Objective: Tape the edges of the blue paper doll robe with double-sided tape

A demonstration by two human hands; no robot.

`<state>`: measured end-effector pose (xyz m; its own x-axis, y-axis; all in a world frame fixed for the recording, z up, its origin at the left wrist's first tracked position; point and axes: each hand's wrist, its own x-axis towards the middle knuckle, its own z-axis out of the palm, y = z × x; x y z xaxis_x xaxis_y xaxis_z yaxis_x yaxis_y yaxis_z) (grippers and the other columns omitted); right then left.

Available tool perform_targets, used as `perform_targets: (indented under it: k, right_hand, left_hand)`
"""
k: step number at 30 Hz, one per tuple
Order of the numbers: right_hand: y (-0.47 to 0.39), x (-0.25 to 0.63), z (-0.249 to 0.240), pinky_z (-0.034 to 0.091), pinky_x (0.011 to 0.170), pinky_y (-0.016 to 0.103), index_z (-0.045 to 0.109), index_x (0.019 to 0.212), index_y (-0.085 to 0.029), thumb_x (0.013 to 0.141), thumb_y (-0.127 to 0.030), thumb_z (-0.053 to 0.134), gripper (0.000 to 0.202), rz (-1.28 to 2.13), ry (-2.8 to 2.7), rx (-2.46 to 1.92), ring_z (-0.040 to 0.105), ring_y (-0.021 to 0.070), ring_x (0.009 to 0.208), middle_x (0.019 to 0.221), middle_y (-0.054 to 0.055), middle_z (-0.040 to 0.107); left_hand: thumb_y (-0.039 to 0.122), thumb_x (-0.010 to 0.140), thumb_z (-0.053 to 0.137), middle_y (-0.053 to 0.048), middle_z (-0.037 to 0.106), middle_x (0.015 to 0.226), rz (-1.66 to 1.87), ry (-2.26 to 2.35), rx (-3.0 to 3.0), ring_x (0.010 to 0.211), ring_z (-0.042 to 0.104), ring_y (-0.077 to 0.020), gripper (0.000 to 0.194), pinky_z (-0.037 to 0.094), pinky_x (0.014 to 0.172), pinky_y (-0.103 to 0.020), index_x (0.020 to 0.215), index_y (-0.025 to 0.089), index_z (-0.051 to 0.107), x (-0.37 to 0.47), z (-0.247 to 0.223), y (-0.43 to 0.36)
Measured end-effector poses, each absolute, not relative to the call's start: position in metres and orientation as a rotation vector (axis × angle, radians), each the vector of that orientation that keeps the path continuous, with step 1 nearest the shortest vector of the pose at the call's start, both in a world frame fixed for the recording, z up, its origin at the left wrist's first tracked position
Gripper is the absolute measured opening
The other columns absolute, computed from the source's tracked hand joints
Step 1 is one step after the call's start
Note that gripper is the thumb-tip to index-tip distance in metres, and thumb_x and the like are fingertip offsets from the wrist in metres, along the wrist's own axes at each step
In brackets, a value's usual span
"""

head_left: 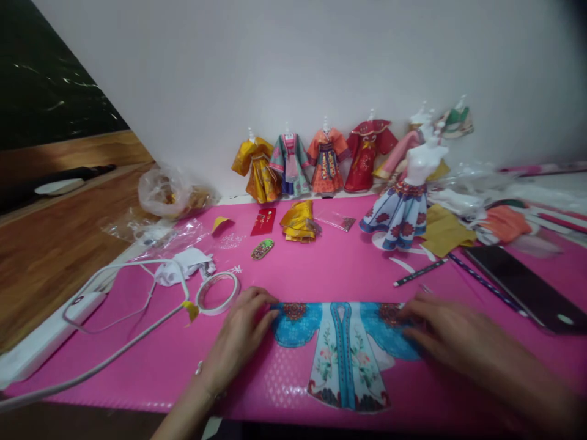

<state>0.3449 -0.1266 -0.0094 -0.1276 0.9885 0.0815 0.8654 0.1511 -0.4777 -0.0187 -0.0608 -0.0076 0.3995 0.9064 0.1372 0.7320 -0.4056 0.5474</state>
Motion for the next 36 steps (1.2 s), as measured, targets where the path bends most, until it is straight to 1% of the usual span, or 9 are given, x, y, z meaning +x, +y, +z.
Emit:
perform_targets:
  k: [2, 6, 10, 16, 21, 26, 28, 31, 36]
  right_hand:
    - [-0.122, 0.356, -0.008, 0.045, 0.068, 0.042, 0.073, 0.096, -0.023, 0.086, -0.032, 0.056, 0.022, 0.364, -2.058, -1.891, 0.068, 0.0337, 0.080, 0.092, 0.010, 0.072]
    - [-0.118, 0.356, -0.011, 0.047, 0.077, 0.045, 0.066, 0.112, -0.018, 0.080, -0.030, 0.062, 0.034, 0.340, -2.036, -1.982, 0.068, 0.0371, 0.095, 0.106, 0.014, 0.072]
    - [-0.112, 0.350, -0.015, 0.048, 0.072, 0.039, 0.062, 0.109, -0.019, 0.090, -0.027, 0.051, 0.024, 0.401, -1.991, -1.990, 0.070, 0.0300, 0.086, 0.096, 0.010, 0.073]
    - [-0.106, 0.357, -0.011, 0.047, 0.067, 0.033, 0.057, 0.114, -0.023, 0.098, -0.027, 0.040, 0.024, 0.415, -1.877, -1.972, 0.070, 0.0232, 0.078, 0.086, 0.004, 0.072]
    - [-0.104, 0.361, -0.006, 0.045, 0.072, 0.037, 0.061, 0.106, -0.021, 0.097, -0.027, 0.044, 0.020, 0.334, -1.846, -2.019, 0.069, 0.0281, 0.085, 0.093, 0.008, 0.072]
    - [-0.110, 0.359, -0.001, 0.044, 0.072, 0.034, 0.070, 0.086, -0.025, 0.093, -0.023, 0.054, 0.017, 0.417, -2.017, -1.956, 0.067, 0.0237, 0.083, 0.090, 0.003, 0.070]
    - [-0.112, 0.356, -0.001, 0.044, 0.073, 0.036, 0.074, 0.096, -0.027, 0.091, -0.023, 0.060, 0.016, 0.451, -2.078, -1.950, 0.068, 0.0256, 0.085, 0.093, 0.003, 0.070]
    - [-0.112, 0.351, -0.001, 0.046, 0.078, 0.041, 0.071, 0.120, -0.026, 0.092, -0.024, 0.060, 0.030, 0.455, -2.091, -1.988, 0.068, 0.0323, 0.095, 0.107, 0.009, 0.071]
    - [-0.107, 0.346, -0.001, 0.046, 0.082, 0.042, 0.071, 0.119, -0.020, 0.097, -0.025, 0.054, 0.028, 0.480, -2.075, -2.003, 0.069, 0.0324, 0.097, 0.109, 0.013, 0.071]
  left_hand:
    - [0.030, 0.096, 0.052, -0.010, 0.066, 0.110, 0.624, 1.439, 2.261, 0.105, 0.061, -0.0287, 0.022, 0.048, 0.095, -0.047, 0.109, 0.019, 0.067, -0.018, -0.011, -0.054]
    - [0.032, 0.091, 0.056, -0.010, 0.068, 0.102, 0.629, 1.453, 2.265, 0.099, 0.063, -0.0298, 0.023, 0.049, 0.091, -0.049, 0.103, 0.019, 0.070, -0.013, -0.016, -0.044]
    - [0.034, 0.090, 0.054, -0.008, 0.067, 0.089, 0.617, 1.433, 2.273, 0.086, 0.064, -0.0267, 0.021, 0.051, 0.080, -0.043, 0.081, 0.020, 0.067, -0.013, -0.020, -0.040]
    - [0.039, 0.091, 0.053, -0.007, 0.067, 0.084, 0.618, 1.471, 2.265, 0.081, 0.064, -0.0264, 0.028, 0.050, 0.078, -0.042, 0.074, 0.021, 0.066, -0.022, -0.017, -0.038]
    - [0.040, 0.091, 0.053, -0.007, 0.068, 0.087, 0.615, 1.491, 2.277, 0.084, 0.065, -0.0274, 0.028, 0.051, 0.080, -0.043, 0.079, 0.021, 0.070, -0.021, -0.017, -0.036]
    - [0.042, 0.091, 0.055, -0.008, 0.070, 0.096, 0.639, 1.485, 2.293, 0.093, 0.065, -0.0293, 0.027, 0.050, 0.086, -0.046, 0.094, 0.021, 0.072, -0.020, -0.021, -0.036]
    - [0.042, 0.092, 0.056, -0.007, 0.070, 0.098, 0.633, 1.468, 2.302, 0.094, 0.065, -0.0286, 0.026, 0.050, 0.087, -0.045, 0.096, 0.022, 0.072, -0.020, -0.022, -0.036]
    - [0.039, 0.092, 0.058, -0.006, 0.069, 0.097, 0.619, 1.447, 2.317, 0.093, 0.064, -0.0275, 0.022, 0.049, 0.087, -0.044, 0.094, 0.023, 0.072, -0.019, -0.023, -0.037]
    - [0.038, 0.091, 0.060, -0.006, 0.068, 0.092, 0.625, 1.439, 2.326, 0.089, 0.064, -0.0273, 0.020, 0.050, 0.083, -0.043, 0.087, 0.022, 0.071, -0.019, -0.024, -0.036]
